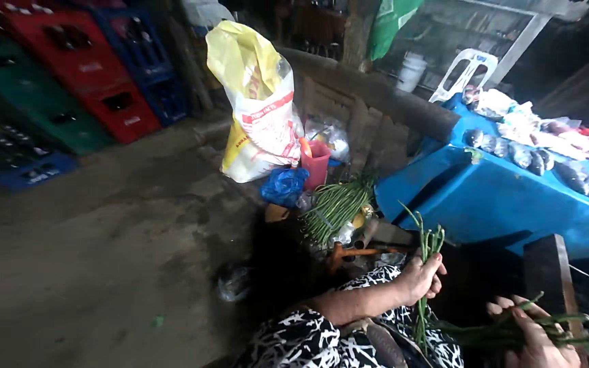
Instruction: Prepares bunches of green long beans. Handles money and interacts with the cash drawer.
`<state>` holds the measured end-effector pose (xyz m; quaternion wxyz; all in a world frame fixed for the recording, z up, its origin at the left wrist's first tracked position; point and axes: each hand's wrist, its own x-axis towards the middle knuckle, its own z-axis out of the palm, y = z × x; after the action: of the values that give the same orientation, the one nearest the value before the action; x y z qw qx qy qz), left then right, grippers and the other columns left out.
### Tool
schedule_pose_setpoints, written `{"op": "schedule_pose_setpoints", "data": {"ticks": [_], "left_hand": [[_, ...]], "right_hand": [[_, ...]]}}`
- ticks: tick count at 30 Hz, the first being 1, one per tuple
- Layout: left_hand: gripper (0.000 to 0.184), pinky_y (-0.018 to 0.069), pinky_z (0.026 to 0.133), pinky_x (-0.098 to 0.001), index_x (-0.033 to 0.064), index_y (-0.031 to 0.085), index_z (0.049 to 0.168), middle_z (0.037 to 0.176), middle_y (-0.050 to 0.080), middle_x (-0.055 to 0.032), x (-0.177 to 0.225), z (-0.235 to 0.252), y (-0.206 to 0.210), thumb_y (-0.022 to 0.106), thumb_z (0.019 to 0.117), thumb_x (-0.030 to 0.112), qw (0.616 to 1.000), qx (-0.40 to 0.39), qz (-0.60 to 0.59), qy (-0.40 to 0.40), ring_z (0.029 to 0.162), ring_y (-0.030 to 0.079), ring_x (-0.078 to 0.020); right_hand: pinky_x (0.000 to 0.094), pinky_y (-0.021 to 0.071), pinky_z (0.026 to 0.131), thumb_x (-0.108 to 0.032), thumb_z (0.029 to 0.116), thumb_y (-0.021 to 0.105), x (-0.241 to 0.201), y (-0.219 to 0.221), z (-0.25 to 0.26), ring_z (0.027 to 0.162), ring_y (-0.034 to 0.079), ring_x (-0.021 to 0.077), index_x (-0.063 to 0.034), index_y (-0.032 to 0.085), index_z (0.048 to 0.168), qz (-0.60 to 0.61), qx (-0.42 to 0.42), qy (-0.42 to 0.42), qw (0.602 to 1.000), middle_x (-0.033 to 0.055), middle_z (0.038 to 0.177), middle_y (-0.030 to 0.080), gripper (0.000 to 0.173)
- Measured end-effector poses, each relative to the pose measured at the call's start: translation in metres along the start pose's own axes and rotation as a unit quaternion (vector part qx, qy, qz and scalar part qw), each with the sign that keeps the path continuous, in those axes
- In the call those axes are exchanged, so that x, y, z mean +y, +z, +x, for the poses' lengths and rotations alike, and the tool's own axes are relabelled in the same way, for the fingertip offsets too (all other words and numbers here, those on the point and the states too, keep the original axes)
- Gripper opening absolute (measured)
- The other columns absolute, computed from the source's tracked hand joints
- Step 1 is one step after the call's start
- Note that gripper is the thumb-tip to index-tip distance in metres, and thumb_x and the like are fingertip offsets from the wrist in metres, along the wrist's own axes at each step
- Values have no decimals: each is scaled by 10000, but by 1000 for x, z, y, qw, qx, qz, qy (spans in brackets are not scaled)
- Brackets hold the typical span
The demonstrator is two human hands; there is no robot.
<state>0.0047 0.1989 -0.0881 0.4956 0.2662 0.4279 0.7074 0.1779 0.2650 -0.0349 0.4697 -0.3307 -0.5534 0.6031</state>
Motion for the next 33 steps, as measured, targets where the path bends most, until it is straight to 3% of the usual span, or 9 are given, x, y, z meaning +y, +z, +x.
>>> {"op": "schedule_pose_setpoints", "data": {"ticks": [5, 9, 12, 15, 19, 22, 25, 29, 33], "left_hand": [[374, 393, 434, -175, 101, 523, 1039, 732, 534, 21, 0, 1, 2, 283, 1132, 373, 999, -36, -20, 4, 464, 412, -33], [333, 402, 422, -177, 100, 510, 1028, 721, 545, 16, -2, 3, 5, 291, 1129, 329, 998, -44, -32, 18, 451, 423, -36], [312, 404, 434, -174, 84, 535, 1057, 701, 549, 26, 2, 1, 8, 319, 1123, 299, 998, -65, -1, 6, 464, 440, -30], [254, 416, 457, -181, 75, 540, 1080, 661, 526, 56, 2, -3, 13, 348, 1106, 240, 996, -89, 19, 2, 485, 462, -29], [204, 440, 491, -187, 60, 550, 1117, 782, 570, 32, -2, -2, 15, 399, 1094, 195, 992, -121, 41, -6, 533, 482, -34], [184, 436, 484, -178, 76, 554, 1049, 749, 557, 43, -8, -2, 15, 440, 1086, 215, 986, -160, 42, -16, 526, 478, -26], [204, 429, 480, -175, 88, 550, 1010, 685, 547, 61, -9, -2, 16, 437, 1078, 243, 975, -202, 77, -55, 512, 483, -22], [174, 447, 487, -168, 90, 560, 1027, 675, 573, 66, -2, -6, 20, 425, 1070, 191, 959, -217, 140, -119, 506, 503, -17], [335, 562, 613, -224, 44, 521, 1324, 868, 659, 15, -2, -3, 19, 427, 1094, 268, 958, -239, 140, -77, 657, 628, -66]], "right_hand": [[264, 620, 626, 35, 997, 424, 9, -8, 5, 646, 703, 105, -68, 591, 1091, 49, 7, 27, 998, -17, 822, 739, 218], [202, 569, 527, 45, 950, 529, 5, -2, -2, 544, 625, 52, -55, 597, 1113, 15, 12, 37, 999, -51, 740, 679, 203], [213, 563, 519, 17, 942, 563, 8, 5, -8, 549, 623, 71, -7, 641, 1103, 14, -6, 38, 999, 4, 756, 704, 180], [269, 611, 602, 12, 962, 523, 7, 9, -10, 622, 687, 121, 36, 644, 1085, 11, -11, 38, 999, 51, 809, 743, 174], [374, 634, 865, 37, 971, 521, 10, 7, -7, 901, 750, 226, 90, 657, 1113, 44, -16, 22, 999, 150, 1008, 756, 203], [351, 613, 903, 15, 968, 562, 14, 7, -6, 958, 737, 201, 88, 682, 1128, 25, -17, 26, 999, 153, 1046, 754, 213], [280, 606, 819, -35, 966, 603, 13, 9, -9, 869, 716, 112, 46, 689, 1121, 9, -27, 60, 998, 78, 964, 753, 195], [264, 599, 688, -68, 965, 629, 17, 14, -10, 698, 687, 92, 9, 693, 1013, 18, -42, 85, 995, 44, 788, 720, 112], [284, 570, 541, -65, 999, 563, 20, 13, -10, 564, 628, 125, 33, 670, 1032, 55, 11, 66, 996, 85, 744, 688, 148]]}}
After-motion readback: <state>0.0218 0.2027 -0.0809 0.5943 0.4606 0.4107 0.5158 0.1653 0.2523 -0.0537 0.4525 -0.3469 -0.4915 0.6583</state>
